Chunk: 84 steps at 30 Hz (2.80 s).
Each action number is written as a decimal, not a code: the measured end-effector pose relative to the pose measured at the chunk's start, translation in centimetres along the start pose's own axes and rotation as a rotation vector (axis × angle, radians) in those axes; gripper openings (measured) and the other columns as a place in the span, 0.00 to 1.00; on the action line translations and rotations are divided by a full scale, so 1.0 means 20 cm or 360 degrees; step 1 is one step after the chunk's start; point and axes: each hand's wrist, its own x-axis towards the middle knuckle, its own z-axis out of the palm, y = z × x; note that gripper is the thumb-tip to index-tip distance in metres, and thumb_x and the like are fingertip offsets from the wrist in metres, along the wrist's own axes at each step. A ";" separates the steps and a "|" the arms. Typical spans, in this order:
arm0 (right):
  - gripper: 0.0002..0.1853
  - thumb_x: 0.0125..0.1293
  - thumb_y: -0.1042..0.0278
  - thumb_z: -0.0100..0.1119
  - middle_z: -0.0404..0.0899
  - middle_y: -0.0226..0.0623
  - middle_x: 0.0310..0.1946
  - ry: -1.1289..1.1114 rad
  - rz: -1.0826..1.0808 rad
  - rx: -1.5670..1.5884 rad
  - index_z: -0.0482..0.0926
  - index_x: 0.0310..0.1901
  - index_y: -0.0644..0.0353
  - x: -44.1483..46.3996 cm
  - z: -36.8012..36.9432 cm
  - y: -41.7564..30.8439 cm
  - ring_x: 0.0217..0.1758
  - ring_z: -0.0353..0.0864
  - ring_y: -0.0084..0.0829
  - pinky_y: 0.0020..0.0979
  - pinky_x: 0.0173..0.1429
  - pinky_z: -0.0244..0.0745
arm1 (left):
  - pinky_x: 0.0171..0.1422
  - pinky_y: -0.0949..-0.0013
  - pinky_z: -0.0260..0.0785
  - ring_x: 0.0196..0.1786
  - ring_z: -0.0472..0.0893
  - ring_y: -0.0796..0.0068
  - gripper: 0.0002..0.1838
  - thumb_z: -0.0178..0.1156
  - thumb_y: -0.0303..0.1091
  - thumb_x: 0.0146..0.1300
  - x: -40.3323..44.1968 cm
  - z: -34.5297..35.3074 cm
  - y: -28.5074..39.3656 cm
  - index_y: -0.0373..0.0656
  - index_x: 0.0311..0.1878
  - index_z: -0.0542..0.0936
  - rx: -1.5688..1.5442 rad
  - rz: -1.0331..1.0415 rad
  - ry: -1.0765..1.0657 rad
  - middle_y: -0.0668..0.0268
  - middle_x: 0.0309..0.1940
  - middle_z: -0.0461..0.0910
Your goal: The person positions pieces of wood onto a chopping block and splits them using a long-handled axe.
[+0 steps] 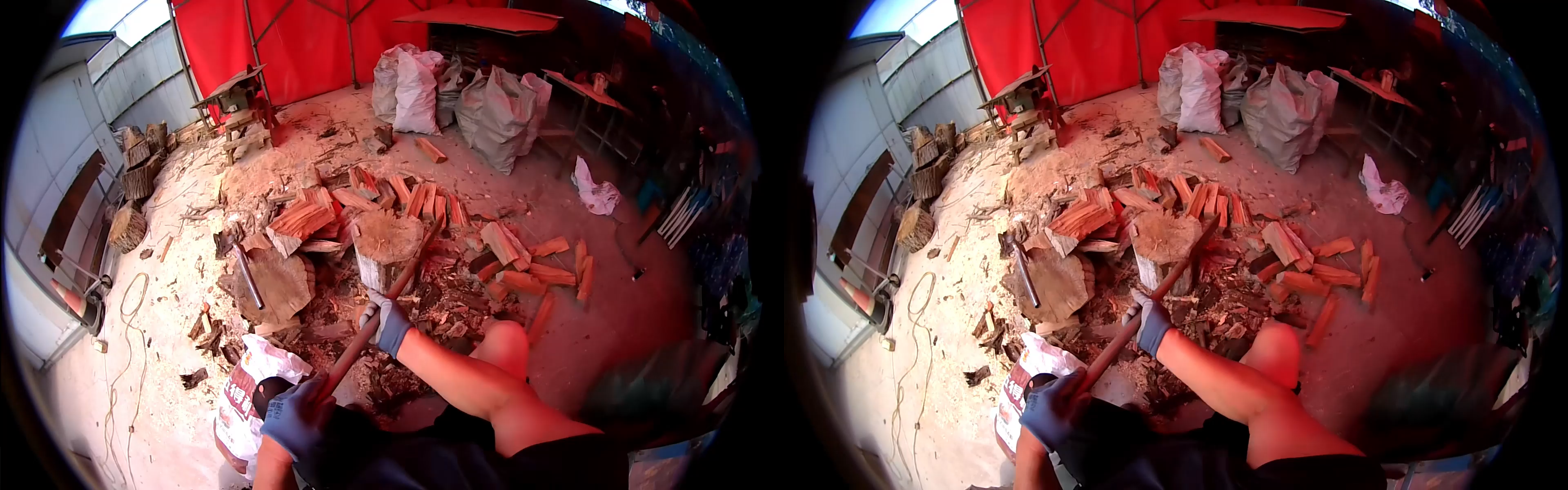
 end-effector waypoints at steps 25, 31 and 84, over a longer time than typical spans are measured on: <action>0.36 0.67 0.24 0.49 0.82 0.42 0.25 -0.0497 0.0972 -0.0848 0.76 0.32 0.57 0.44 0.31 0.23 0.25 0.82 0.38 0.37 0.32 0.79 | 0.56 0.63 0.73 0.43 0.81 0.68 0.13 0.60 0.26 0.66 0.92 -0.07 -0.03 0.36 0.52 0.72 -0.1642 0.0589 0.1528 0.58 0.41 0.79; 0.35 0.67 0.28 0.55 0.81 0.37 0.26 -0.0400 0.0470 -0.1922 0.75 0.42 0.61 0.91 0.37 -0.01 0.24 0.82 0.30 0.34 0.30 0.79 | 0.41 0.71 0.69 0.34 0.76 0.75 0.20 0.53 0.36 0.74 1.22 -0.28 -0.35 0.32 0.61 0.69 -0.1355 0.0648 0.1865 0.62 0.30 0.77; 0.67 0.45 0.58 0.80 0.53 0.55 0.76 -0.0156 -0.1197 -0.4213 0.41 0.80 0.54 1.17 0.78 -1.62 0.78 0.57 0.52 0.42 0.80 0.56 | 0.41 0.75 0.63 0.33 0.69 0.81 0.15 0.59 0.34 0.70 1.85 -0.14 -0.68 0.32 0.53 0.79 -0.1322 -0.0057 0.2033 0.69 0.34 0.75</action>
